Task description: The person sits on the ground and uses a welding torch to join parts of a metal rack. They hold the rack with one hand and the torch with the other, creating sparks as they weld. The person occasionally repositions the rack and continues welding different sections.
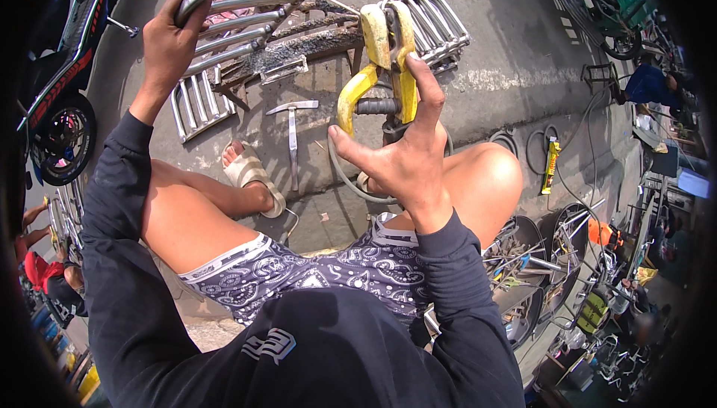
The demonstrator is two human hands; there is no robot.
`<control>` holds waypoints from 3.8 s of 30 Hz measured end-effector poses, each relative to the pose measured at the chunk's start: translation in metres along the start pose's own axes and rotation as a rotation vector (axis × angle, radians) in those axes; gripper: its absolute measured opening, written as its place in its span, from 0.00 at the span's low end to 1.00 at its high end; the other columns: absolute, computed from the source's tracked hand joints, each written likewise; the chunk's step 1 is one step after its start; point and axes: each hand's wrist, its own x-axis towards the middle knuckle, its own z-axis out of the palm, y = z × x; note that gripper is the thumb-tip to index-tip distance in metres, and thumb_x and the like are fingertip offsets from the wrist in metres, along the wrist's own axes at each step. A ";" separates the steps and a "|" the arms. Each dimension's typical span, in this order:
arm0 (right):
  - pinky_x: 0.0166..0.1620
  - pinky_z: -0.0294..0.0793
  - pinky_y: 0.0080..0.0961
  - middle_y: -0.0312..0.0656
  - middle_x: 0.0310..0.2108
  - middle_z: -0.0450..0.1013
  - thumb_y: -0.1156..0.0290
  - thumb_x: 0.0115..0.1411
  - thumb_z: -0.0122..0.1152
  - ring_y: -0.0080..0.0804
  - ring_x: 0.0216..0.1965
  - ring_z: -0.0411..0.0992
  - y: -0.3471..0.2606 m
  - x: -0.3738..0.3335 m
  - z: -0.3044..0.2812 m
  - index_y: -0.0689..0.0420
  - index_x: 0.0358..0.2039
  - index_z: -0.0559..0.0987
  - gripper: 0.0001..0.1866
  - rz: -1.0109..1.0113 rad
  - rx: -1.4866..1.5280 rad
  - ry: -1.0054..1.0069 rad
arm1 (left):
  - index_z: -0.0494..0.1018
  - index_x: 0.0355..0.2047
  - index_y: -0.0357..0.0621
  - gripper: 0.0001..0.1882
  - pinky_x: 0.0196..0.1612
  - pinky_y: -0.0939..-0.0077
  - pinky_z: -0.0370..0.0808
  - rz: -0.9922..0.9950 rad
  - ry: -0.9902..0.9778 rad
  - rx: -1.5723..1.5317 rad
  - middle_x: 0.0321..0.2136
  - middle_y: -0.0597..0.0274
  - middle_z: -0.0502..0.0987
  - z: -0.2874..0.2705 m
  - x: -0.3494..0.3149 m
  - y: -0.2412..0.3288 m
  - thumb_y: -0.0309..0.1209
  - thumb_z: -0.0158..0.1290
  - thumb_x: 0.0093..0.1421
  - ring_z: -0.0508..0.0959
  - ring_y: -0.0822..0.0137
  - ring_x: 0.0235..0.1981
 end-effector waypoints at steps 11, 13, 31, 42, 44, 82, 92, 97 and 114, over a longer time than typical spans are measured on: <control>0.45 0.85 0.28 0.54 0.53 0.78 0.64 0.47 0.86 0.34 0.46 0.82 0.001 0.000 0.003 0.54 0.74 0.54 0.61 -0.035 0.032 0.008 | 0.80 0.48 0.37 0.12 0.37 0.73 0.87 0.011 0.006 0.010 0.32 0.59 0.85 -0.001 0.001 -0.002 0.33 0.62 0.71 0.84 0.77 0.36; 0.48 0.85 0.30 0.54 0.55 0.77 0.64 0.47 0.86 0.36 0.48 0.82 0.001 0.000 0.004 0.55 0.74 0.54 0.61 -0.025 0.057 0.004 | 0.80 0.48 0.36 0.12 0.37 0.73 0.87 0.009 0.009 -0.003 0.32 0.59 0.85 0.000 0.001 -0.003 0.33 0.62 0.71 0.84 0.78 0.36; 0.58 0.81 0.36 0.57 0.60 0.72 0.63 0.47 0.87 0.45 0.56 0.79 -0.002 0.002 0.003 0.57 0.74 0.55 0.61 0.051 0.093 -0.020 | 0.78 0.49 0.37 0.11 0.37 0.73 0.85 0.039 0.001 0.049 0.32 0.58 0.85 -0.003 0.000 -0.005 0.29 0.61 0.70 0.86 0.76 0.36; 0.44 0.86 0.29 0.54 0.53 0.77 0.64 0.47 0.87 0.36 0.44 0.83 0.005 0.007 0.006 0.55 0.73 0.53 0.61 -0.130 0.016 0.049 | 0.79 0.47 0.38 0.12 0.37 0.73 0.86 0.016 0.004 0.009 0.32 0.60 0.85 0.000 0.001 -0.003 0.33 0.62 0.71 0.86 0.76 0.36; 0.45 0.86 0.30 0.55 0.53 0.78 0.65 0.47 0.87 0.36 0.45 0.83 0.004 0.005 0.005 0.55 0.73 0.53 0.61 -0.102 0.015 0.034 | 0.80 0.47 0.38 0.12 0.37 0.73 0.85 0.014 0.016 0.008 0.32 0.60 0.85 0.000 0.002 -0.002 0.34 0.62 0.71 0.86 0.76 0.36; 0.55 0.84 0.35 0.56 0.56 0.75 0.65 0.46 0.87 0.41 0.52 0.81 0.002 0.006 0.008 0.56 0.73 0.53 0.62 -0.085 0.040 0.033 | 0.81 0.50 0.38 0.15 0.35 0.77 0.82 -0.032 0.046 -0.082 0.30 0.61 0.85 -0.004 0.009 -0.007 0.36 0.63 0.71 0.87 0.74 0.33; 0.57 0.83 0.37 0.57 0.58 0.74 0.64 0.45 0.87 0.44 0.54 0.80 0.000 0.008 0.011 0.55 0.73 0.54 0.62 -0.073 0.046 0.023 | 0.81 0.49 0.38 0.15 0.35 0.79 0.80 -0.040 0.054 -0.086 0.29 0.64 0.84 -0.005 0.013 -0.019 0.38 0.63 0.72 0.86 0.76 0.32; 0.57 0.83 0.38 0.57 0.59 0.73 0.64 0.45 0.87 0.46 0.55 0.80 -0.002 0.010 0.013 0.55 0.73 0.54 0.62 -0.057 0.053 0.022 | 0.80 0.48 0.37 0.15 0.35 0.79 0.80 -0.035 0.048 -0.097 0.29 0.63 0.84 -0.005 0.014 -0.021 0.37 0.62 0.72 0.86 0.76 0.31; 0.56 0.83 0.36 0.57 0.58 0.74 0.64 0.46 0.88 0.42 0.54 0.81 0.003 0.012 0.015 0.56 0.73 0.53 0.62 -0.091 0.070 0.059 | 0.81 0.49 0.37 0.17 0.35 0.79 0.80 -0.056 0.055 -0.107 0.29 0.64 0.84 -0.005 0.015 -0.018 0.40 0.64 0.71 0.86 0.76 0.32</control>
